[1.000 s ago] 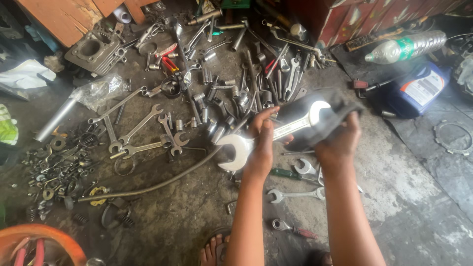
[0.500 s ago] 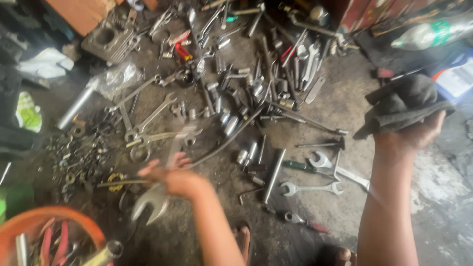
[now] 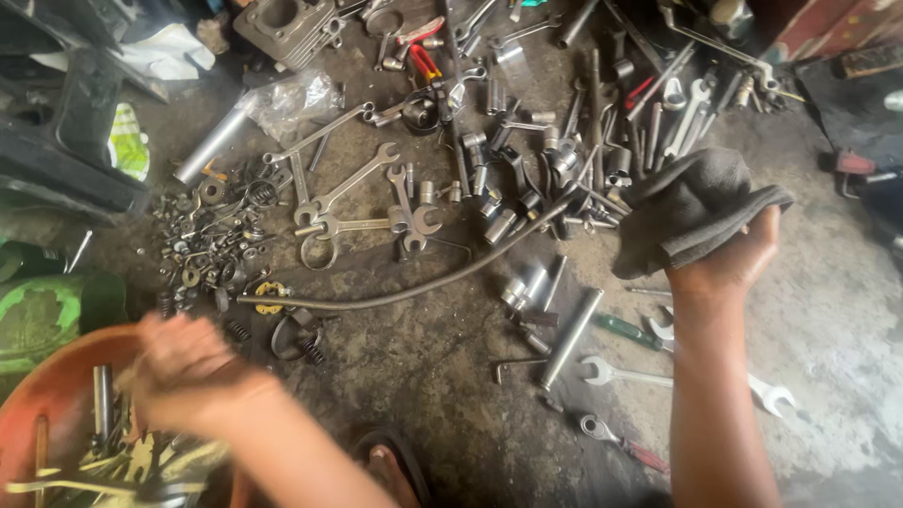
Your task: The person picks up various tools from a floor covered in mechanical parts, wipes them one by one using a dark cloth, and moves them into or near a red plastic bin.
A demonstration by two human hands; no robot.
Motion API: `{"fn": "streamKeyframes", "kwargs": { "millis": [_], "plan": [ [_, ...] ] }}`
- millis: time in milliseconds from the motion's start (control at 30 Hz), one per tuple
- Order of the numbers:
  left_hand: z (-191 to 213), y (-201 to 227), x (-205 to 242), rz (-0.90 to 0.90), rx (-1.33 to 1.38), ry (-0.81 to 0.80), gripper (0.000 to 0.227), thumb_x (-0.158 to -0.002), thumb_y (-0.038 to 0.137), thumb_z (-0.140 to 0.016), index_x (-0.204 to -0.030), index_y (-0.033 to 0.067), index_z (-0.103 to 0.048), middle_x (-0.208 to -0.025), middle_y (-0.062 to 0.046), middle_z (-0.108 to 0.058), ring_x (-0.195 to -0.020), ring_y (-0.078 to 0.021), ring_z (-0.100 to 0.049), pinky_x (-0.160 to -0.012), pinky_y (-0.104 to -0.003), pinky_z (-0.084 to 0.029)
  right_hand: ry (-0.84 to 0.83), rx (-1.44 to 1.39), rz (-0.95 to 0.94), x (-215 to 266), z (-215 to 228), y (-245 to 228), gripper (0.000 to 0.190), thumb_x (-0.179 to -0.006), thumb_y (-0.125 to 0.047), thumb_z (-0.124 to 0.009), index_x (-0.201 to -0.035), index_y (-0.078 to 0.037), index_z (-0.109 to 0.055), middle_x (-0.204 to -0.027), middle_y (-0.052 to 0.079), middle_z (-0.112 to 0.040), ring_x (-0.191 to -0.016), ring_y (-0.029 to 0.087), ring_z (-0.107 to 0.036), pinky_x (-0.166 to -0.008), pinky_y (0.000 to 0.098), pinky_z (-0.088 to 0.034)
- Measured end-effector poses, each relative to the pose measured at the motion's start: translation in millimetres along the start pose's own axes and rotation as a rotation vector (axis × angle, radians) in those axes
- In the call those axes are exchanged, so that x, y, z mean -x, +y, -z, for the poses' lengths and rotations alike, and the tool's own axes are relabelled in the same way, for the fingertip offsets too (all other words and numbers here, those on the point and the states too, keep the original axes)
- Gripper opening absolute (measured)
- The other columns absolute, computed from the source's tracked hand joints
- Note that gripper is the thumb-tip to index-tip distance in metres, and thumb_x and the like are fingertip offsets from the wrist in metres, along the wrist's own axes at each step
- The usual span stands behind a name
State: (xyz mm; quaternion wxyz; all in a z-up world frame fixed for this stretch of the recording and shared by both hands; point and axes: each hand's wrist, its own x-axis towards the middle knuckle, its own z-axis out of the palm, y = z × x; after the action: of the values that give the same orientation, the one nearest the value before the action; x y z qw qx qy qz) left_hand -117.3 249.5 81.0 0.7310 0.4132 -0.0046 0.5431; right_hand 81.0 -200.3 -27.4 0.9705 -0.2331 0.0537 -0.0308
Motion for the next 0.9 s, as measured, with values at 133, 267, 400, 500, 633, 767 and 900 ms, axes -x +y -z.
{"fn": "streamKeyframes", "kwargs": {
  "millis": [133, 267, 400, 500, 633, 767, 900],
  "plan": [
    [-32.8, -68.5, 20.3, 0.374, -0.578, 0.37, 0.014, -0.082, 0.008, -0.074, -0.092, 0.0069, -0.065, -0.075, -0.005, -0.063, -0.058, -0.0133, -0.059, -0.057, -0.027, -0.051, -0.008, -0.097, 0.125, -11.4, -19.8, 5.2, 0.063, -0.104, -0.051, -0.043, -0.131, 0.003, -0.058, -0.124, 0.018, -0.064, -0.119, 0.033, -0.066, -0.101, 0.0405, -0.061],
    [-35.0, -167.8, 47.1, 0.504, -0.848, 0.134, 0.02, -0.085, 0.016, -0.071, -0.103, 0.0064, -0.07, -0.09, -0.008, -0.074, -0.074, -0.0193, -0.07, -0.066, -0.031, -0.053, 0.0, -0.086, 0.275, -24.8, -24.0, 14.7, 0.072, -0.103, -0.056, -0.041, -0.13, 0.008, -0.058, -0.118, 0.021, -0.063, -0.108, 0.032, -0.069, -0.09, 0.0377, -0.063],
    [-13.0, -226.8, 77.1, 0.188, -1.618, -0.329, 0.017, -0.088, 0.017, -0.072, -0.103, 0.0084, -0.074, -0.108, -0.014, -0.071, -0.103, -0.0348, -0.064, -0.084, -0.049, -0.053, -0.293, -0.162, 0.163, -10.2, -15.0, 49.7, 0.063, -0.119, -0.052, -0.038, -0.121, 0.009, -0.057, -0.105, 0.019, -0.062, -0.092, 0.028, -0.069, -0.075, 0.0305, -0.057],
    [-2.7, -253.8, 71.0, 0.114, -1.732, -0.594, 0.039, -0.084, 0.025, -0.076, -0.117, 0.0056, -0.07, -0.118, -0.019, -0.062, -0.114, -0.0403, -0.056, -0.093, -0.054, -0.046, -0.047, -0.126, 0.03, -9.8, -45.6, 79.8, 0.056, -0.112, -0.05, -0.04, -0.122, 0.002, -0.056, -0.111, 0.018, -0.063, -0.094, 0.03, -0.07, -0.077, 0.0369, -0.061],
    [23.2, -284.0, 81.1, 0.16, -1.812, -0.734, 0.046, -0.09, 0.02, -0.065, -0.136, 0.0144, -0.064, -0.127, -0.018, -0.056, -0.113, -0.0441, -0.052, -0.095, -0.06, -0.04, 0.177, -0.199, -0.148, -14.4, -106.7, 133.2, 0.053, -0.104, -0.046, -0.041, -0.124, 0.0, -0.057, -0.116, 0.017, -0.064, -0.097, 0.033, -0.069, -0.081, 0.0445, -0.064],
    [52.4, -296.5, 106.5, 0.011, -1.846, -0.718, 0.052, -0.092, 0.012, -0.056, -0.143, 0.0126, -0.061, -0.134, -0.015, -0.055, -0.122, -0.0419, -0.051, -0.102, -0.054, -0.043, -0.125, -0.077, -0.248, 14.3, -128.8, 182.4, 0.049, -0.11, -0.042, -0.04, -0.126, -0.001, -0.059, -0.117, 0.016, -0.064, -0.1, 0.029, -0.065, -0.08, 0.0435, -0.059],
    [65.8, -307.1, 120.4, 0.023, -1.838, -0.644, 0.043, -0.086, 0.022, -0.059, -0.127, 0.0127, -0.067, -0.131, -0.011, -0.056, -0.127, -0.0439, -0.05, -0.097, -0.056, -0.043, -0.049, -0.149, -0.47, 30.2, -134.4, 221.3, 0.044, -0.113, -0.036, -0.039, -0.123, -0.001, -0.064, -0.118, 0.014, -0.065, -0.103, 0.029, -0.063, -0.09, 0.0409, -0.055]
  ]
}}
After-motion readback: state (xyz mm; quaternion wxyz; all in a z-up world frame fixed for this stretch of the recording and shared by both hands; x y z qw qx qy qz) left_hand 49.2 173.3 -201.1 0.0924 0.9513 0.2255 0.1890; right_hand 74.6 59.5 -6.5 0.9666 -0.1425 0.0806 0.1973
